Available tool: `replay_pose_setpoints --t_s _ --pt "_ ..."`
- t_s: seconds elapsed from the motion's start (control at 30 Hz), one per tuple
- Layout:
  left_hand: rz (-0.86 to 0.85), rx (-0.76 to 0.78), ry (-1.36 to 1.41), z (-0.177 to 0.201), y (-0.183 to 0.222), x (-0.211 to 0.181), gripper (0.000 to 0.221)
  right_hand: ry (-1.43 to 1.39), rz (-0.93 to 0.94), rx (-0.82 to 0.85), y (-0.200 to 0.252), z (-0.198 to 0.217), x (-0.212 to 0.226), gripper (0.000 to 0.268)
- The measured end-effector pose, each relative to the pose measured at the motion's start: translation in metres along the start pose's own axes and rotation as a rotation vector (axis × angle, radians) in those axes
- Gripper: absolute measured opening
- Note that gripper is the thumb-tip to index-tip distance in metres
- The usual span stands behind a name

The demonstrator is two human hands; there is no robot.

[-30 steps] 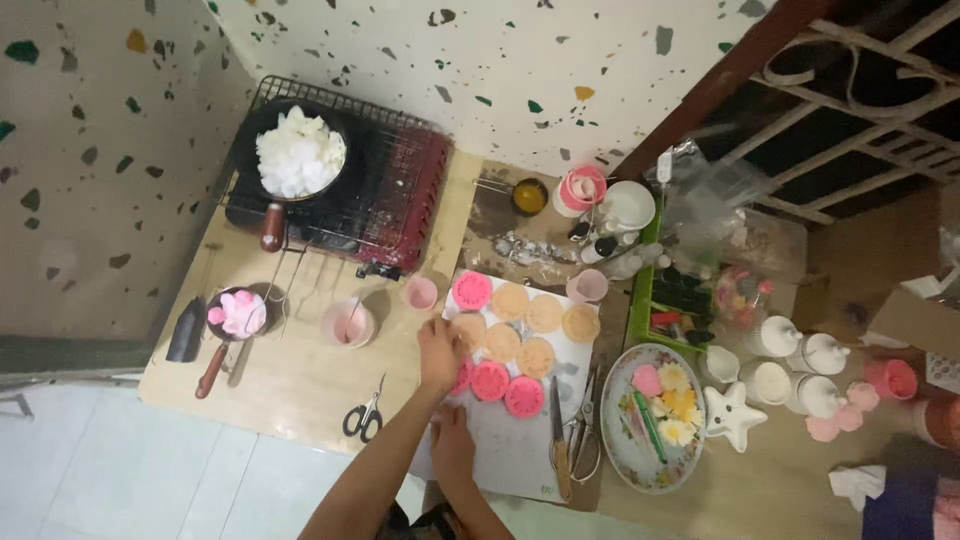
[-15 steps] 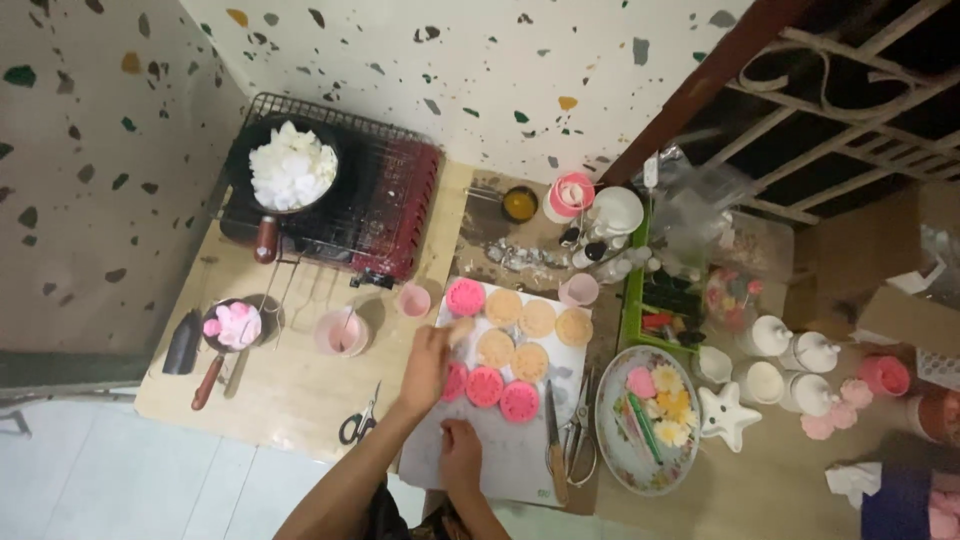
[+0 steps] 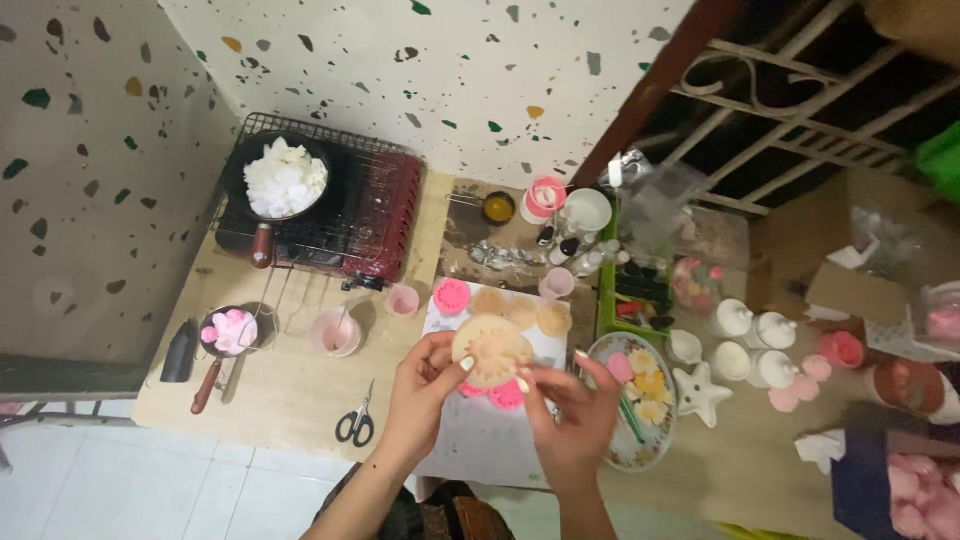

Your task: The person is unmolding decorative wax items and preparing melting wax on a small stove.

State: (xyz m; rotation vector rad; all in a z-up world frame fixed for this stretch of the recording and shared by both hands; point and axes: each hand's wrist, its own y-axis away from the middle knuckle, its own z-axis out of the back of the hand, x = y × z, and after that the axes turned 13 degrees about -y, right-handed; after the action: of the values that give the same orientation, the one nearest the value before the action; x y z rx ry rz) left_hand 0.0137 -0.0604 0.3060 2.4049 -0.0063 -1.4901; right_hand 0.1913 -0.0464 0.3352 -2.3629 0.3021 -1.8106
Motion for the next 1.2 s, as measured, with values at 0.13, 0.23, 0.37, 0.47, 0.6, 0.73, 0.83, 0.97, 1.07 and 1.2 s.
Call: replay_pose_setpoints --t_s 0.13,0.23,0.37,0.47,0.6,0.73,0.83,0.97,1.07,1.2 --pt "-0.043 0.036 -0.030 -0.015 0.015 -0.011 0.031 0.118 0.099 0.181 -0.003 -0.010 0.012 0.062" --pt "-0.039 0.045 0.027 -0.021 0.029 -0.018 0.035 0.297 0.205 0.208 0.003 -0.009 0.019 0.065" --pt "-0.075 0.129 -0.024 -0.034 0.035 -0.032 0.035 0.211 0.288 0.202 0.005 -0.005 0.023 0.065" --pt "-0.064 0.140 -0.026 -0.039 0.036 -0.034 0.035 0.167 0.289 0.177 0.007 -0.001 0.022 0.064" --pt "-0.085 0.164 -0.028 -0.046 0.037 -0.034 0.035 0.150 0.293 0.150 0.007 0.003 0.024 0.060" --pt "-0.061 0.165 -0.066 -0.052 0.036 -0.032 0.033 0.190 0.274 0.125 0.006 0.006 0.027 0.058" --pt "-0.074 0.163 -0.074 -0.057 0.036 -0.031 0.033 0.265 0.337 0.129 0.005 0.007 0.028 0.054" --pt "-0.151 0.129 -0.193 -0.062 0.040 -0.028 0.031 0.480 0.324 0.105 0.001 0.004 0.036 0.037" --pt "-0.202 0.099 -0.234 -0.064 0.042 -0.022 0.031 0.608 0.372 0.106 -0.001 0.003 0.032 0.032" --pt "-0.187 0.060 -0.265 -0.065 0.040 -0.018 0.032 0.615 0.512 0.105 -0.003 0.007 0.022 0.042"
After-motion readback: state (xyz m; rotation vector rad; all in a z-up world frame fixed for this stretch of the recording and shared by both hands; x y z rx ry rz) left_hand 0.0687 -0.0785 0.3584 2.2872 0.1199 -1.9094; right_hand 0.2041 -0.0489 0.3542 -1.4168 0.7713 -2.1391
